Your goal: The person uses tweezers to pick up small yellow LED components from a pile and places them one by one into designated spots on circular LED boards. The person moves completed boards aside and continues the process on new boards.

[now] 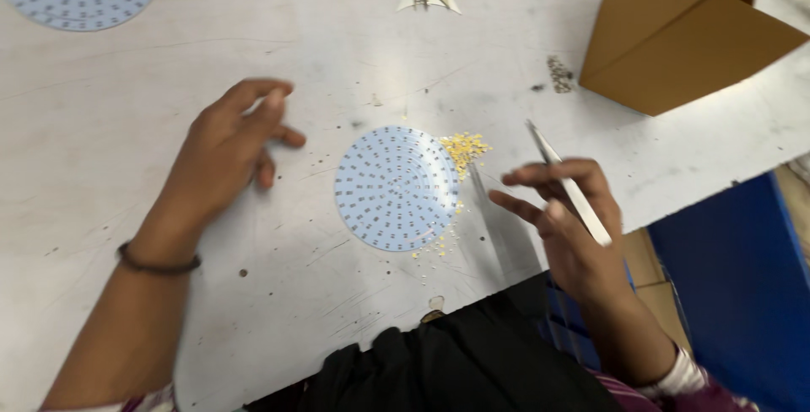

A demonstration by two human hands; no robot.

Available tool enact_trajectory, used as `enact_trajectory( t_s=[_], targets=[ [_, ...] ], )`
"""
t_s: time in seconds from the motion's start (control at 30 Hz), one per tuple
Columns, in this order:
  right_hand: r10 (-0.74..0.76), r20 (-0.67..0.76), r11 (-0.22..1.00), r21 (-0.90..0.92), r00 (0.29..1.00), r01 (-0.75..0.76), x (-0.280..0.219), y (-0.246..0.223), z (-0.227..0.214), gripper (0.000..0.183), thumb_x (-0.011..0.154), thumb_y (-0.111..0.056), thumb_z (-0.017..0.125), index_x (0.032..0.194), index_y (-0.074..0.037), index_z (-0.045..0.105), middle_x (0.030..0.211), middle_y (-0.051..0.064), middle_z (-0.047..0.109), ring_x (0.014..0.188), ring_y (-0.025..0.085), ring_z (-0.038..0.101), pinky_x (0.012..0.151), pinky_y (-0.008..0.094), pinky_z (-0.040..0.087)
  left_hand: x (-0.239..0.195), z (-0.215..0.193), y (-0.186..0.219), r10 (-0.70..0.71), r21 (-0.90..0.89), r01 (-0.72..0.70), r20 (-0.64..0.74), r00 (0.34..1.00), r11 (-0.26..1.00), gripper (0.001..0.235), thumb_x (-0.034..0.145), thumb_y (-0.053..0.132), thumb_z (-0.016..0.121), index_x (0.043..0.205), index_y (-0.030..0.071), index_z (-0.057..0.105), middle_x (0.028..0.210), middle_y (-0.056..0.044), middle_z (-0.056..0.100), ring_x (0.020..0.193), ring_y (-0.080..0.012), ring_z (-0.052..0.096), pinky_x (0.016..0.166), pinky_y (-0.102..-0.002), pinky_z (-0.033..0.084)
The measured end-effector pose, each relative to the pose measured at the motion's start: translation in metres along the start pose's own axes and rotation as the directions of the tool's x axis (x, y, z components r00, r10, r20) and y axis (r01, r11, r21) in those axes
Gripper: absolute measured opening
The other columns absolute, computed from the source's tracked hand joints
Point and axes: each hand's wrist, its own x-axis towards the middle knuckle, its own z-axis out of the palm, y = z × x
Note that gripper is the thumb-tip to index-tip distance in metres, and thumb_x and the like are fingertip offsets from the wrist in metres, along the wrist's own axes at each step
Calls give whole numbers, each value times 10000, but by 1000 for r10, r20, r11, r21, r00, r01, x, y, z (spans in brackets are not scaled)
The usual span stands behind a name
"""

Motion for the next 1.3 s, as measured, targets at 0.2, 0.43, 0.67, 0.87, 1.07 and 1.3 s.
enact_trajectory(
  t_s=[0.2,0.43,0.67,0.87,1.07,1.3],
  targets=[
    [171,12,976,134,985,-171,27,-4,5,271,1021,-167,623,1256,-116,499,1282,142,614,1313,299,573,1084,660,440,-30,2,-18,-128,-321,150,89,988,935,637,1000,501,376,1383,7,501,970,-260,759,396,-122,581,298,-182,322],
    [222,27,949,224,975,-222,42,6,13,274,1009,-162,637,1245,-116,504,1267,129,630,1256,282,607,1044,620,473,-33,12,-19,-161,-386,224,188,969,895,735,933,551,388,1460,38,414,1083,-338,755,414,-165,662,263,-188,340],
    [167,137,938,282,976,-200,46,-4,33,326,1018,-195,681,1288,-125,511,1291,112,623,1302,276,581,1066,645,471,-34,-7,-30,-142,-526,230,203,969,819,780,956,606,357,1512,60,389,1164,-347,725,461,-158,661,298,-197,384],
    [106,361,938,273,927,-214,34,19,73,328,1051,-239,659,1312,-103,516,1354,152,564,1377,291,547,1115,636,466,-40,-62,-35,-212,-359,207,27,977,910,795,990,632,338,1513,40,429,1093,-339,711,443,-138,575,334,-227,440],
    [52,577,987,96,815,-132,7,1,43,246,1140,-312,529,1271,-105,547,1328,170,636,1358,330,624,1180,599,501,-49,-93,-52,-184,-256,143,-141,973,956,775,1052,592,326,1501,-32,431,1063,-378,690,431,-151,574,329,-196,377],
    [282,815,956,-286,507,-72,-10,41,44,274,1087,-297,546,1192,-57,625,1237,148,695,1249,288,669,1098,459,521,-43,-92,-59,-172,-240,180,53,984,954,762,1058,581,318,1505,-27,419,1038,-398,727,442,-214,682,267,-187,377]
  ],
)
